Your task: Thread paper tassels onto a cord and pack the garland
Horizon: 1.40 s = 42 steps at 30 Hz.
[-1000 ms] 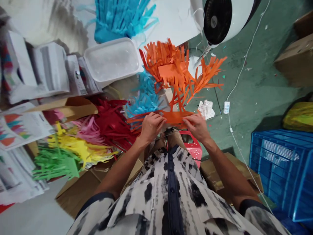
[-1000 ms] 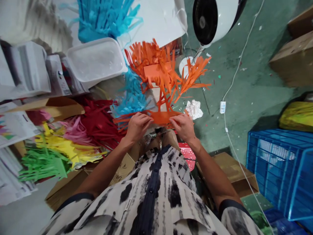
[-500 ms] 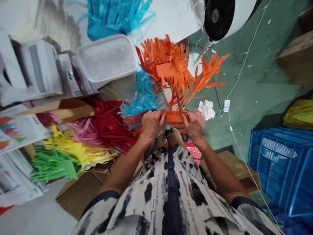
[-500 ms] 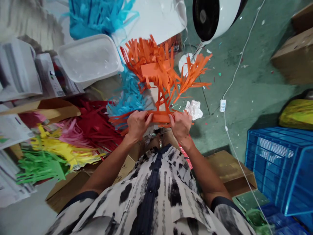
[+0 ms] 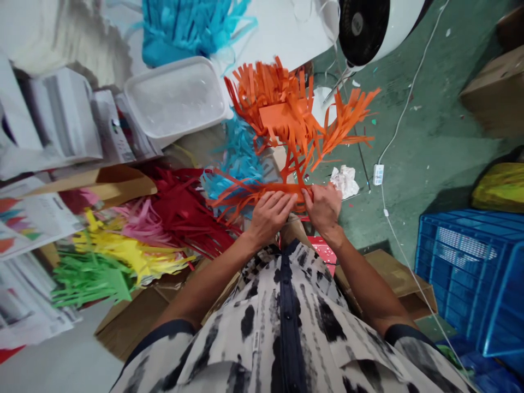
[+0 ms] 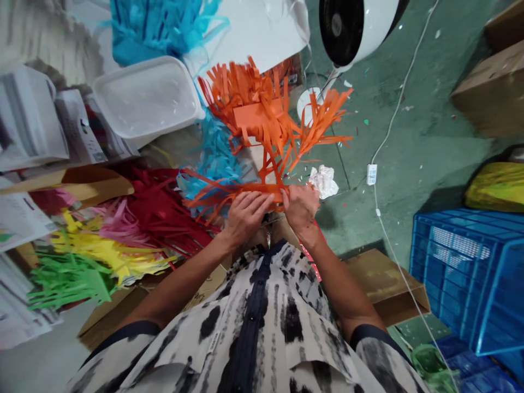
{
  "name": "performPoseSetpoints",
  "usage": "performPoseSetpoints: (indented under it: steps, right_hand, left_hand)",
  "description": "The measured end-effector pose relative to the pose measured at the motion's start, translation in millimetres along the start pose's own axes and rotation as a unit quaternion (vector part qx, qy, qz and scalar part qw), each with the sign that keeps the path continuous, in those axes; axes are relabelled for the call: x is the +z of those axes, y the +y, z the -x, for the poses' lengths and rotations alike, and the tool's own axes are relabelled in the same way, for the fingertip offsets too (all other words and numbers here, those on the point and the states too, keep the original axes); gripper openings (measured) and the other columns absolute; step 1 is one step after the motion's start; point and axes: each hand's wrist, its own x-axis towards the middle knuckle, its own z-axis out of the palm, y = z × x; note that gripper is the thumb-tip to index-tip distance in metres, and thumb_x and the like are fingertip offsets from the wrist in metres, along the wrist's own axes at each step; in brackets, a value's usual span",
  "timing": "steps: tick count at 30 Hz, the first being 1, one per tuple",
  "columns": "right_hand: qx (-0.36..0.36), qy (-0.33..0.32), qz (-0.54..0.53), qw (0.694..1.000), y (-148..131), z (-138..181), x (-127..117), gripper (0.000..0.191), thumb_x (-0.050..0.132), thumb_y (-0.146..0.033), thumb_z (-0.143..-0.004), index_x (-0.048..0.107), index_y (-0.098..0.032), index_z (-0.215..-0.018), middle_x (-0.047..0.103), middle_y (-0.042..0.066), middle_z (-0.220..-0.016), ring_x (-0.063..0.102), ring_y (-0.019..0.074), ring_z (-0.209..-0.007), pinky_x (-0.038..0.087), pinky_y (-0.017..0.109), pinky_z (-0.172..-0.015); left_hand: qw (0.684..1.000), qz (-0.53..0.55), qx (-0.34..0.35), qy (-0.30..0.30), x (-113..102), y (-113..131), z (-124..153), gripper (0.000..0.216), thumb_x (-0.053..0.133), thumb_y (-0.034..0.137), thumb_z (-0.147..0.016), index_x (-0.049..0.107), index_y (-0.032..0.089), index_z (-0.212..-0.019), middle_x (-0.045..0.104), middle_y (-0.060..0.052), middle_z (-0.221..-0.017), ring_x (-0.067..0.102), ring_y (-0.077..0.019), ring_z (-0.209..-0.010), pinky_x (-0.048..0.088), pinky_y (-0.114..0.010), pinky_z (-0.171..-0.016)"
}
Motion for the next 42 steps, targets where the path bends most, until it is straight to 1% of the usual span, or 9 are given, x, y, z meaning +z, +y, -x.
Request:
performPoseSetpoints:
  steps: [5, 10, 13, 16, 21, 24, 30, 35, 42]
  right_hand:
    - [-0.012, 0.011, -0.010, 1.000, 10.5, 8.8, -20.4, 0.020, 0.054, -0.030, -0.100, 0.069, -0.020, -0.109, 0.074, 0.015, -0.104, 0.058, 0.0349, -0.107, 0.039, 0.048, -0.090]
    - [-0.092, 0.047, -0.008, 0.995, 13.7, 35.2, -36.7, 0.042, 0.054, -0.013, -0.093, 0.064, -0.026, -0.132, 0.065, 0.011, -0.143, 0.051, 0.0333, -0.132, 0.033, 0.052, -0.108]
    - [-0.124, 0.009, -0.031, 0.992, 13.7, 39.7, -31.8, 0.041, 0.057, -0.016, -0.092, 0.065, -0.027, -0.131, 0.065, 0.010, -0.142, 0.054, 0.0312, -0.131, 0.032, 0.051, -0.110]
    - [-0.073, 0.005, -0.045, 0.996, 24.5, 30.1, -31.0, 0.041, 0.063, -0.019, -0.088, 0.066, -0.024, -0.128, 0.068, 0.013, -0.135, 0.057, 0.0331, -0.126, 0.037, 0.051, -0.106]
    - [-0.047, 0.032, -0.083, 0.995, 51.2, 14.8, -60.2, 0.036, 0.062, -0.024, -0.091, 0.068, -0.026, -0.126, 0.068, 0.012, -0.134, 0.060, 0.0337, -0.124, 0.043, 0.051, -0.102]
    - [-0.056, 0.069, -0.057, 0.994, 46.6, 22.8, -73.4, 0.039, 0.057, -0.018, -0.093, 0.068, -0.025, -0.129, 0.068, 0.012, -0.134, 0.060, 0.0335, -0.124, 0.042, 0.052, -0.103]
    - [-0.179, -0.018, -0.076, 0.981, 8.7, 46.8, -30.7, 0.040, 0.050, -0.017, -0.100, 0.068, -0.021, -0.136, 0.071, 0.013, -0.135, 0.060, 0.0289, -0.127, 0.041, 0.045, -0.109]
    - [-0.160, 0.000, -0.041, 0.986, 18.1, 38.9, 11.1, 0.035, 0.047, -0.022, -0.106, 0.070, -0.024, -0.132, 0.073, 0.010, -0.132, 0.061, 0.0274, -0.122, 0.039, 0.043, -0.103]
    - [-0.215, 0.040, -0.005, 0.976, 26.0, 20.3, 9.1, 0.022, 0.052, -0.019, -0.104, 0.074, -0.021, -0.105, 0.077, 0.009, -0.111, 0.061, 0.0247, -0.101, 0.035, 0.041, -0.091]
  left_hand:
    - [1.000, -0.004, 0.001, -0.029, 10.3, 0.2, 6.2, 0.050, 0.046, 0.030, -0.107, 0.050, 0.026, -0.157, 0.057, -0.009, -0.156, 0.048, -0.0281, -0.151, 0.026, -0.056, -0.131]
    - [0.999, 0.000, 0.017, -0.032, 7.2, 1.5, 4.6, 0.046, 0.049, 0.029, -0.106, 0.056, 0.030, -0.152, 0.061, -0.009, -0.153, 0.050, -0.0292, -0.149, 0.020, -0.062, -0.132]
    - [0.999, 0.009, 0.014, -0.028, 6.6, 1.6, 2.4, 0.047, 0.053, 0.029, -0.105, 0.056, 0.030, -0.152, 0.061, -0.010, -0.153, 0.051, -0.0297, -0.148, 0.018, -0.064, -0.132]
    - [0.999, 0.008, 0.018, -0.026, 6.4, -0.9, 1.0, 0.046, 0.053, 0.028, -0.105, 0.056, 0.030, -0.151, 0.063, -0.010, -0.151, 0.053, -0.0283, -0.147, 0.016, -0.064, -0.133]
    - [1.000, 0.008, 0.018, -0.014, 4.1, -4.9, 0.5, 0.049, 0.049, 0.027, -0.107, 0.051, 0.031, -0.155, 0.062, -0.009, -0.152, 0.053, -0.0262, -0.146, 0.014, -0.063, -0.133]
    - [1.000, 0.010, 0.014, -0.011, 3.4, -4.7, 1.2, 0.049, 0.050, 0.027, -0.106, 0.051, 0.032, -0.155, 0.061, -0.009, -0.154, 0.053, -0.0270, -0.146, 0.014, -0.064, -0.132]
    - [0.999, 0.001, 0.036, -0.012, 5.0, -3.3, 4.7, 0.047, 0.051, 0.025, -0.106, 0.055, 0.035, -0.152, 0.056, -0.008, -0.158, 0.047, -0.0287, -0.151, 0.008, -0.068, -0.132]
    - [0.998, 0.020, 0.057, -0.009, -2.2, -17.5, 8.8, 0.045, 0.051, 0.023, -0.105, 0.059, 0.034, -0.148, 0.062, -0.008, -0.152, 0.050, -0.0289, -0.149, 0.004, -0.070, -0.130]
    - [0.994, -0.040, -0.048, 0.092, -46.9, -52.8, 17.3, 0.020, 0.060, 0.034, -0.102, 0.079, 0.027, -0.105, 0.078, -0.007, -0.124, 0.065, -0.0309, -0.127, 0.029, -0.062, -0.119]
